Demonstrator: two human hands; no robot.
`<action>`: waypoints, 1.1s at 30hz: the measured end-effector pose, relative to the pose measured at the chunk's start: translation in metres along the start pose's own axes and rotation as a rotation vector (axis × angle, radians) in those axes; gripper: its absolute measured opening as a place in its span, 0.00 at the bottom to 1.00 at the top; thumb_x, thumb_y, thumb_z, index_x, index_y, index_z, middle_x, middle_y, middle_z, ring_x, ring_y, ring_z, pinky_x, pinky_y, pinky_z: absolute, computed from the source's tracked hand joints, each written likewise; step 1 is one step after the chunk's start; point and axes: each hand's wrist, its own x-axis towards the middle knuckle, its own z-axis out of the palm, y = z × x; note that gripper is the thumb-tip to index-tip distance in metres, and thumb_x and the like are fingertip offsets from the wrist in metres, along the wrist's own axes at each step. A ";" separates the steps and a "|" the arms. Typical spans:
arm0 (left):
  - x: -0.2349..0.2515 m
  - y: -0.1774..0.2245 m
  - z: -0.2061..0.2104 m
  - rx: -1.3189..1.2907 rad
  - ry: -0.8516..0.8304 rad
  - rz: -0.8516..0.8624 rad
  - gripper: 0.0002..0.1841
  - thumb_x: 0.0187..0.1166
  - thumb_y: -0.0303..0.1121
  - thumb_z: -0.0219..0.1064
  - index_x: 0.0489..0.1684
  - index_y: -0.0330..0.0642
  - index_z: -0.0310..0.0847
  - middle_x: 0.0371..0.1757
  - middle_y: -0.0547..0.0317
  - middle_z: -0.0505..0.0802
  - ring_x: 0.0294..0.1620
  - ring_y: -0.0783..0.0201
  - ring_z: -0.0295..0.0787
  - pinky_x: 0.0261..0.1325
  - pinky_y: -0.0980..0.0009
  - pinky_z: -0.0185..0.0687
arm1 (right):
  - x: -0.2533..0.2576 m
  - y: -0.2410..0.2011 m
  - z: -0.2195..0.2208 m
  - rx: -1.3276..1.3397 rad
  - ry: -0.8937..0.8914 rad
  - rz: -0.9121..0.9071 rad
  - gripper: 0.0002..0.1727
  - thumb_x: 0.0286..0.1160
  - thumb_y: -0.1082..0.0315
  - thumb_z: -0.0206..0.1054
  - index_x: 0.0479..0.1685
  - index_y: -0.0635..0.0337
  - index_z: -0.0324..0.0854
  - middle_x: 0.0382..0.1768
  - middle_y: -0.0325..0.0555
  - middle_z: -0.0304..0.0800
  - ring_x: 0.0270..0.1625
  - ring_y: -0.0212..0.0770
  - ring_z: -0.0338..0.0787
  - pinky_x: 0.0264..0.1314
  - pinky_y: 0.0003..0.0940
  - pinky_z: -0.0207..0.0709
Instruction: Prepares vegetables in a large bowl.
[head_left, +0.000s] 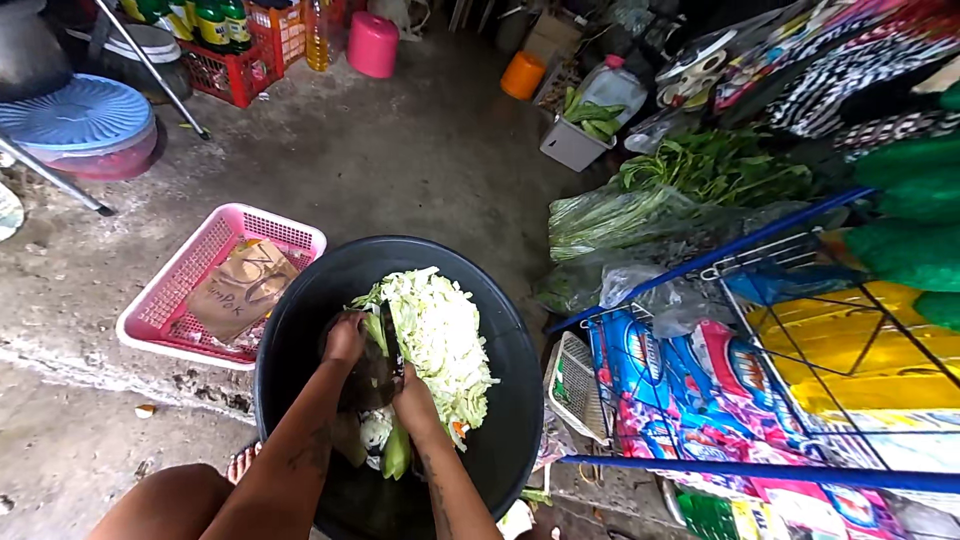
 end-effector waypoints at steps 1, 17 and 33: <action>0.003 0.001 -0.001 0.011 -0.020 0.005 0.20 0.89 0.30 0.57 0.78 0.41 0.78 0.81 0.44 0.81 0.83 0.49 0.75 0.86 0.52 0.68 | 0.001 0.000 -0.002 -0.020 0.016 0.009 0.24 0.95 0.58 0.48 0.84 0.54 0.64 0.61 0.58 0.90 0.66 0.57 0.91 0.68 0.58 0.82; -0.005 -0.001 -0.004 0.012 -0.056 -0.014 0.14 0.87 0.31 0.61 0.63 0.36 0.85 0.71 0.41 0.87 0.76 0.47 0.82 0.81 0.49 0.73 | -0.015 -0.003 0.007 -0.194 -0.057 0.015 0.23 0.95 0.57 0.46 0.85 0.50 0.63 0.62 0.58 0.90 0.66 0.58 0.91 0.66 0.59 0.83; -0.006 0.001 0.001 0.076 -0.052 -0.024 0.15 0.87 0.29 0.59 0.64 0.38 0.86 0.71 0.42 0.88 0.76 0.45 0.82 0.80 0.47 0.74 | 0.006 0.002 0.022 -0.149 -0.117 0.042 0.30 0.90 0.64 0.53 0.90 0.49 0.55 0.65 0.60 0.88 0.69 0.60 0.89 0.69 0.62 0.81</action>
